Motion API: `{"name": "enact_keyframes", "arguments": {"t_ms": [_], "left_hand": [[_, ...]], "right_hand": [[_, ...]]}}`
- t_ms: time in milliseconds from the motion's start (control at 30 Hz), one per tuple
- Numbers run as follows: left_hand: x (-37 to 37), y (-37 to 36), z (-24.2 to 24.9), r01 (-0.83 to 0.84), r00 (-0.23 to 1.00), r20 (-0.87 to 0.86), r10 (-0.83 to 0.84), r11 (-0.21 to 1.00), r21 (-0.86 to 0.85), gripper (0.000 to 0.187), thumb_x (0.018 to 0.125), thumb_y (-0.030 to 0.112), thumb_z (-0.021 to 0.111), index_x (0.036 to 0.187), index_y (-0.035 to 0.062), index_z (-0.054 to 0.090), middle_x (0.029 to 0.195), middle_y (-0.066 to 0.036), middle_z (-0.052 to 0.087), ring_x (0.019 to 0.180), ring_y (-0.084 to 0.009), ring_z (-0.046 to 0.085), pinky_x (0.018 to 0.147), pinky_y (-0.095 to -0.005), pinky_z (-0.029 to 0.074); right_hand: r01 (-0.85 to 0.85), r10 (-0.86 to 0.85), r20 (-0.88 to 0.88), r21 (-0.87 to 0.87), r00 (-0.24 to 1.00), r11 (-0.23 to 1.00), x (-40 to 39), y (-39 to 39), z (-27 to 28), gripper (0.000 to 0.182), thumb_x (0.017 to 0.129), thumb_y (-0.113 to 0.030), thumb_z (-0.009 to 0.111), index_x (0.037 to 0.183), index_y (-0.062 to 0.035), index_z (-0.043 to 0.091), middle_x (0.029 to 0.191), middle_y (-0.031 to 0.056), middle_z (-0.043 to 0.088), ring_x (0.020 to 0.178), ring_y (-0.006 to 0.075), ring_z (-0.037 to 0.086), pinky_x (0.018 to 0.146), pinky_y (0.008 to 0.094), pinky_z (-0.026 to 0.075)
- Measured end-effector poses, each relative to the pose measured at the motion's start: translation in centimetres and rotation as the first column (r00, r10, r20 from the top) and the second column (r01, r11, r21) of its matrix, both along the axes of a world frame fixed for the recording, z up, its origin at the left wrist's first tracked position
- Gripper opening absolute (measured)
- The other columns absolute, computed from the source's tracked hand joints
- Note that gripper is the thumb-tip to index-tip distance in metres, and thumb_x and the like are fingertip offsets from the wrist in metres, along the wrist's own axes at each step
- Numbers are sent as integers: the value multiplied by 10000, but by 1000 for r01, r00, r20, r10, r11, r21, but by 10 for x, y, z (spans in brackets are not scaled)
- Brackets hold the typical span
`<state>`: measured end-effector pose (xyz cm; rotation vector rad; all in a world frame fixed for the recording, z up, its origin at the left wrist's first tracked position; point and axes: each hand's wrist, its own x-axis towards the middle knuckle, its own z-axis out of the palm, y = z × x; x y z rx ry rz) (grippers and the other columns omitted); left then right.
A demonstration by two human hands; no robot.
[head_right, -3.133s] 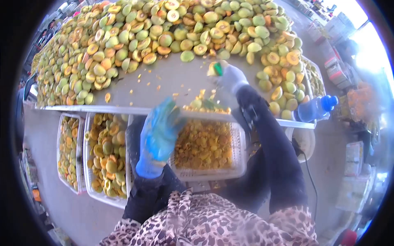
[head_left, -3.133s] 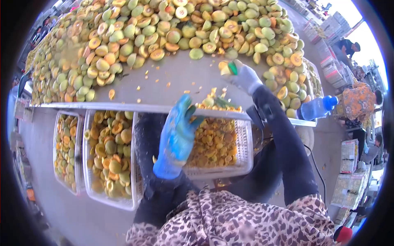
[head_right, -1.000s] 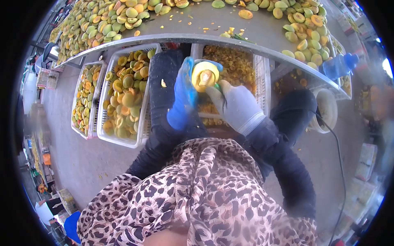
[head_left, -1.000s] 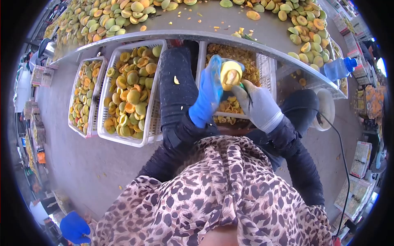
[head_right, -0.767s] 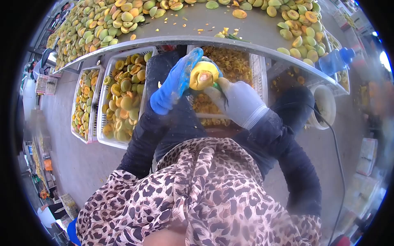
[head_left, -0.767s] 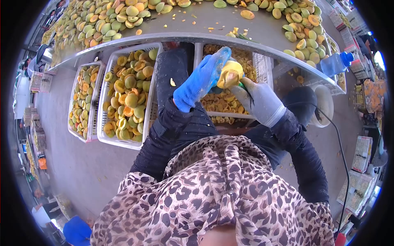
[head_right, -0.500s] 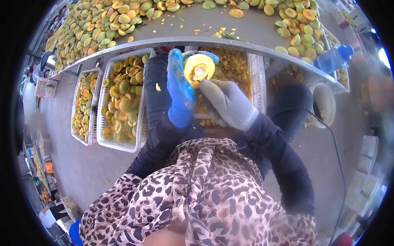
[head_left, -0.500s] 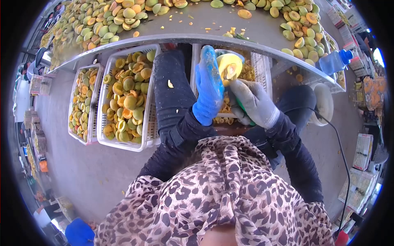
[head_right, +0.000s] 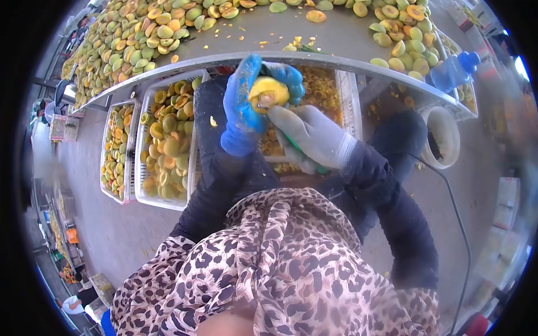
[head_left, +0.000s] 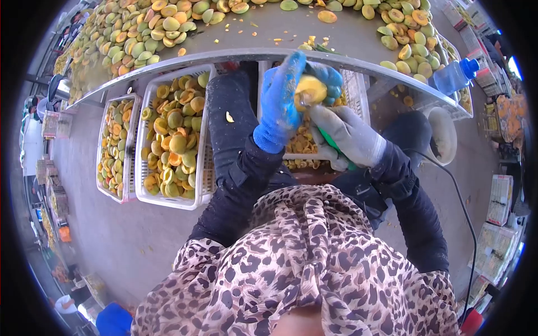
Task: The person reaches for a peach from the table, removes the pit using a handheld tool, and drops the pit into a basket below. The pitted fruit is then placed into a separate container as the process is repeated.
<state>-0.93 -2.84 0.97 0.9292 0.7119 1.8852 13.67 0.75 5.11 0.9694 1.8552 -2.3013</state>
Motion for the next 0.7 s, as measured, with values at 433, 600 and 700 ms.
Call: {"name": "enact_keyframes", "arguments": {"t_ms": [433,600,700], "left_hand": [[2,4,-18,-388,889,-339,309,901,-195,442,962,398,422,829,9,587,776,-137,634,690,-224,607,616,-324,502],[-8,14,-28,-258,795,-601,85,943,-208,513,964,440,365,788,8,580,706,-138,609,611,-239,578,567,-301,465],[6,10,-5,-27,938,328,110,968,-248,481,973,387,356,770,5,568,700,-139,598,582,-252,577,564,-337,481]], "right_hand": [[-21,-27,-114,-399,993,917,3,1,-9,566,911,-584,415,757,-47,507,531,-13,453,365,71,408,352,199,328],[16,-14,91,-27,996,999,2,0,-10,538,918,-556,422,752,-49,487,526,-9,422,369,72,360,362,210,303],[37,-31,31,-198,999,980,3,-2,-7,508,921,-529,444,744,-54,480,523,-7,408,365,62,329,355,202,288]]}}
